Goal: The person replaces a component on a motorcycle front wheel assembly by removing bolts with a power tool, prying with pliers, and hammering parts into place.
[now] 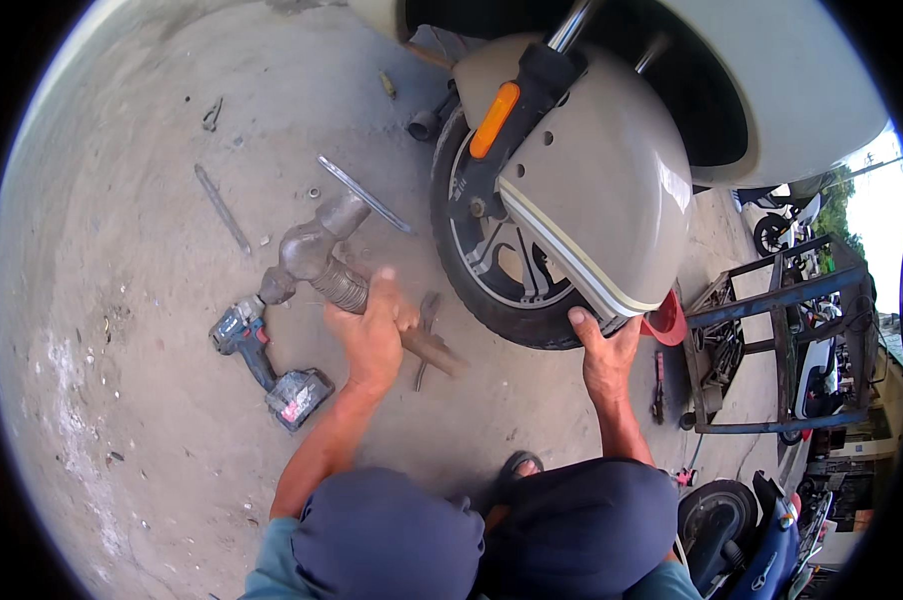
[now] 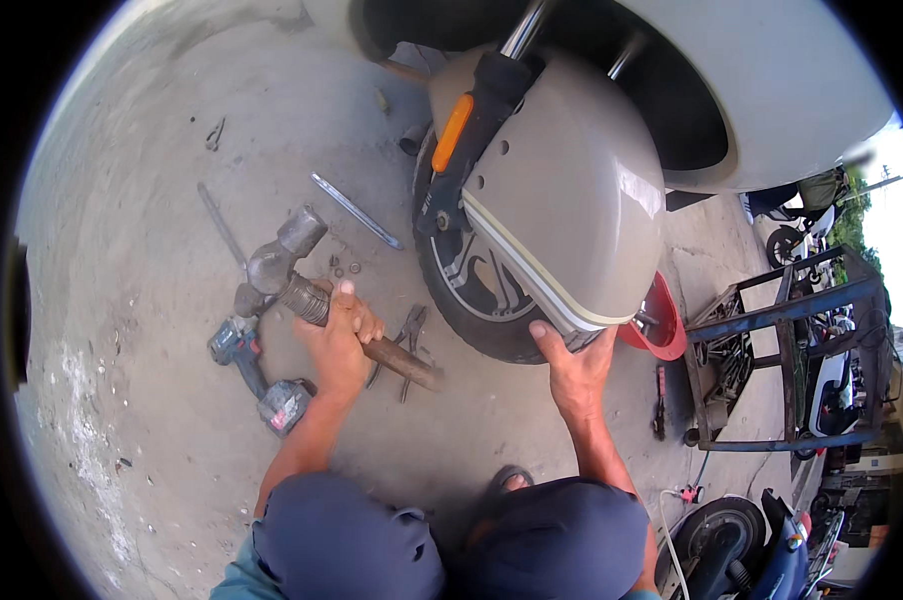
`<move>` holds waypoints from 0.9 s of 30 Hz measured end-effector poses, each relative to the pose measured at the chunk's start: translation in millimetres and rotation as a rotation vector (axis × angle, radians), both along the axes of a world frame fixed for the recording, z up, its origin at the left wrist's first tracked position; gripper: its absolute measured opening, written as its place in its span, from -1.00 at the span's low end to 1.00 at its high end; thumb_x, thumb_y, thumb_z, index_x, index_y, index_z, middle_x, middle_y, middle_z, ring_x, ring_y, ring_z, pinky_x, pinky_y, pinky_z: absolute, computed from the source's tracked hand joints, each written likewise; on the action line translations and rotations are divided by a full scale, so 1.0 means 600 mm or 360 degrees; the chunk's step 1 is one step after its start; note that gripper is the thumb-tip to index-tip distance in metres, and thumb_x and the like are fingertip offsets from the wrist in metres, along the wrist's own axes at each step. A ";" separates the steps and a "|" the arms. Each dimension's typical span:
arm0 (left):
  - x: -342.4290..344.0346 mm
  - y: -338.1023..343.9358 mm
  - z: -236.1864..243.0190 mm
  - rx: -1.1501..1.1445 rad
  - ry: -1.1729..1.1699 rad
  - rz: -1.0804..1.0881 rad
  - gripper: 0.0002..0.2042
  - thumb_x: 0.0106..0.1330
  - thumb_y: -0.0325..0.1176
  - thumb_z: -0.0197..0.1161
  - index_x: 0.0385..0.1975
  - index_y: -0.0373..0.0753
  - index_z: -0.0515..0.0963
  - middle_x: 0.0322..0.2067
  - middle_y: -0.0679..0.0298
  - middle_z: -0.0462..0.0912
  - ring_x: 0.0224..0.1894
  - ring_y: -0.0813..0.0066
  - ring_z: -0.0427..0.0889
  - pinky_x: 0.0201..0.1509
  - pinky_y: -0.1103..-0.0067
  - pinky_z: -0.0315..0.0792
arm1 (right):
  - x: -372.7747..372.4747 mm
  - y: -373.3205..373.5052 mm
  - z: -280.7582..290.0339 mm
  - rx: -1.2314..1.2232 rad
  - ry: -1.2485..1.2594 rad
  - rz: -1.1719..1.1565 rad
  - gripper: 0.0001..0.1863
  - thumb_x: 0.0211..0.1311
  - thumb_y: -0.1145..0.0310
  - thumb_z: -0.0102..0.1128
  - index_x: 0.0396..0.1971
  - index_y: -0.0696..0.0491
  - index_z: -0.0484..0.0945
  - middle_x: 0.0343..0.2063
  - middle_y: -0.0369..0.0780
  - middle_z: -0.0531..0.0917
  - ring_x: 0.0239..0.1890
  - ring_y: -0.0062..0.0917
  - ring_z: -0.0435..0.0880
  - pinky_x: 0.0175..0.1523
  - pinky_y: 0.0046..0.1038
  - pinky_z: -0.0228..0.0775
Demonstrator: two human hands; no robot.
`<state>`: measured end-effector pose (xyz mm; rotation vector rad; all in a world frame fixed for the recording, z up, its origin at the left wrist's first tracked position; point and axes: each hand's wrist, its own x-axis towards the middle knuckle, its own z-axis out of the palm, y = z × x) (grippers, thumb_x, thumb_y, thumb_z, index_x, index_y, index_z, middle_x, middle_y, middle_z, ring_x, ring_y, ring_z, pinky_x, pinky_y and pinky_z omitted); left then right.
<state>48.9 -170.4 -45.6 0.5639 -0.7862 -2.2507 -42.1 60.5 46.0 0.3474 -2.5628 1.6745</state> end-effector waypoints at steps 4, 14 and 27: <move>-0.038 -0.016 0.003 -0.0688 -0.0651 -0.0661 -0.76 0.34 -0.38 0.41 -0.28 -0.29 0.43 -0.62 0.38 0.44 -0.66 0.66 0.39 -0.61 0.57 0.30 | -0.002 -0.004 -0.005 0.0036 -0.0021 0.0036 -0.14 0.08 0.34 0.56 0.33 0.20 0.24 0.16 -0.10 0.54 0.17 -0.40 0.53 0.31 -0.36 0.33; -0.052 -0.021 0.006 -0.0787 -0.0615 -0.0640 -0.77 0.37 -0.38 0.39 -0.31 -0.25 0.41 -0.68 0.40 0.39 -0.70 0.65 0.36 -0.62 0.55 0.33 | -0.012 0.009 -0.012 -0.0030 -0.0064 0.0065 -0.03 0.05 0.29 0.61 0.39 0.18 0.17 0.21 -0.10 0.50 0.25 -0.37 0.49 0.36 -0.33 0.29; 0.026 -0.019 0.025 -0.0899 -0.0869 -0.0993 -0.77 0.36 -0.37 0.38 -0.39 -0.26 0.43 -0.64 0.38 0.44 -0.70 0.63 0.40 -0.62 0.54 0.35 | -0.009 0.044 -0.038 -0.0082 0.0115 0.0067 -0.10 0.23 0.01 0.44 0.40 0.22 0.23 0.24 -0.11 0.45 0.28 -0.36 0.39 0.42 -0.33 0.13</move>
